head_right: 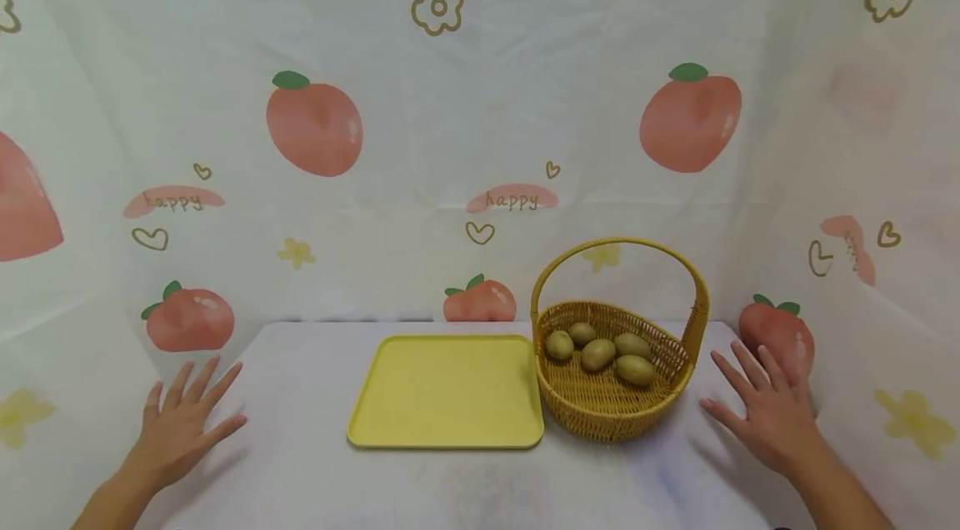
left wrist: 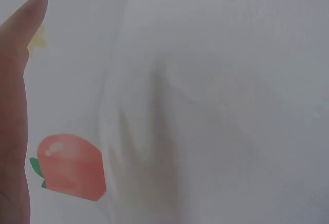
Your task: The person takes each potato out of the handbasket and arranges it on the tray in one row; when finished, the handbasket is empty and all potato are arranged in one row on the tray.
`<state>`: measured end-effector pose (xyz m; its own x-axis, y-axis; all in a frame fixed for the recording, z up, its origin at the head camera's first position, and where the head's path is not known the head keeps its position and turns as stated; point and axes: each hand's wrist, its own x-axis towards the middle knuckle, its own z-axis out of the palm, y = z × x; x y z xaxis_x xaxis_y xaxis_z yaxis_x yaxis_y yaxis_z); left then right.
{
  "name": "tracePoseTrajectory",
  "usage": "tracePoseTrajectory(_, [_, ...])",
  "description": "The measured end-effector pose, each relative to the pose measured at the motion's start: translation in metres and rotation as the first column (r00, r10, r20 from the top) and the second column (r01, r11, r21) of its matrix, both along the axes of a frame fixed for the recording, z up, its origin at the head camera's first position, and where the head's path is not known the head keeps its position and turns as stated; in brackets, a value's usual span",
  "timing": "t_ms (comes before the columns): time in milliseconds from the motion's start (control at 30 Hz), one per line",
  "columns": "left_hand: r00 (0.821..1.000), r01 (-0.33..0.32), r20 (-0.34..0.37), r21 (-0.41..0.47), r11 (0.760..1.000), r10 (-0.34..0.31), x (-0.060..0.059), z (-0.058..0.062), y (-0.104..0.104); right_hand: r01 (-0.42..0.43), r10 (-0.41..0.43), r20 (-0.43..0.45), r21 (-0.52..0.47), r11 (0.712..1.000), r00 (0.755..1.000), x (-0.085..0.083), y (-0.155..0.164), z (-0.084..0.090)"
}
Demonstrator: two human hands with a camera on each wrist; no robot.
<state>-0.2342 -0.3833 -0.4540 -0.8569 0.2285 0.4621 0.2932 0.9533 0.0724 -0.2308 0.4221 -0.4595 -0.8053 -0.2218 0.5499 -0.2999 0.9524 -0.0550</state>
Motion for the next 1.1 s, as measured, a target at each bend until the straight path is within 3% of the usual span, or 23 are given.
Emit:
tracePoseTrajectory(167, [0.999, 0.031, -0.031, 0.047, 0.998, -0.029, 0.006, 0.001, 0.006, -0.075, 0.072, -0.051, -0.048, 0.996, 0.996, 0.01, -0.01, 0.007])
tracePoseTrajectory(400, [0.994, 0.086, -0.077, 0.084, 0.993, -0.079, 0.006, 0.002, 0.023, -0.202, 0.187, -0.131, -0.106, 0.974, 0.974, 0.014, -0.033, 0.021])
tracePoseTrajectory(633, [0.982, 0.16, -0.13, 0.179, 0.971, -0.138, 0.002, 0.019, 0.05, -0.309, 0.277, -0.16, -0.227, 0.924, 0.947, 0.007, -0.065, 0.042])
tracePoseTrajectory(733, [0.974, 0.214, -0.133, 0.244, 0.946, -0.186, 0.002, 0.031, 0.061, -0.34, 0.296, -0.191, -0.271, 0.901, 0.936, 0.002, -0.078, 0.053])
tracePoseTrajectory(867, [0.964, 0.266, -0.112, 0.372, 0.889, -0.241, 0.002, 0.047, 0.075, -0.326, 0.28, -0.184, -0.31, 0.893, 0.942, -0.006, -0.093, 0.071])
tracePoseTrajectory(967, [0.962, 0.27, -0.096, 0.451, 0.851, -0.254, 0.001, 0.059, 0.086, -0.31, 0.272, -0.157, -0.334, 0.89, 0.949, -0.013, -0.102, 0.085])
tracePoseTrajectory(1100, [0.961, 0.276, -0.132, 0.489, 0.828, -0.243, 0.0, 0.072, 0.099, -0.315, 0.304, -0.086, -0.359, 0.879, 0.949, -0.026, -0.112, 0.1])
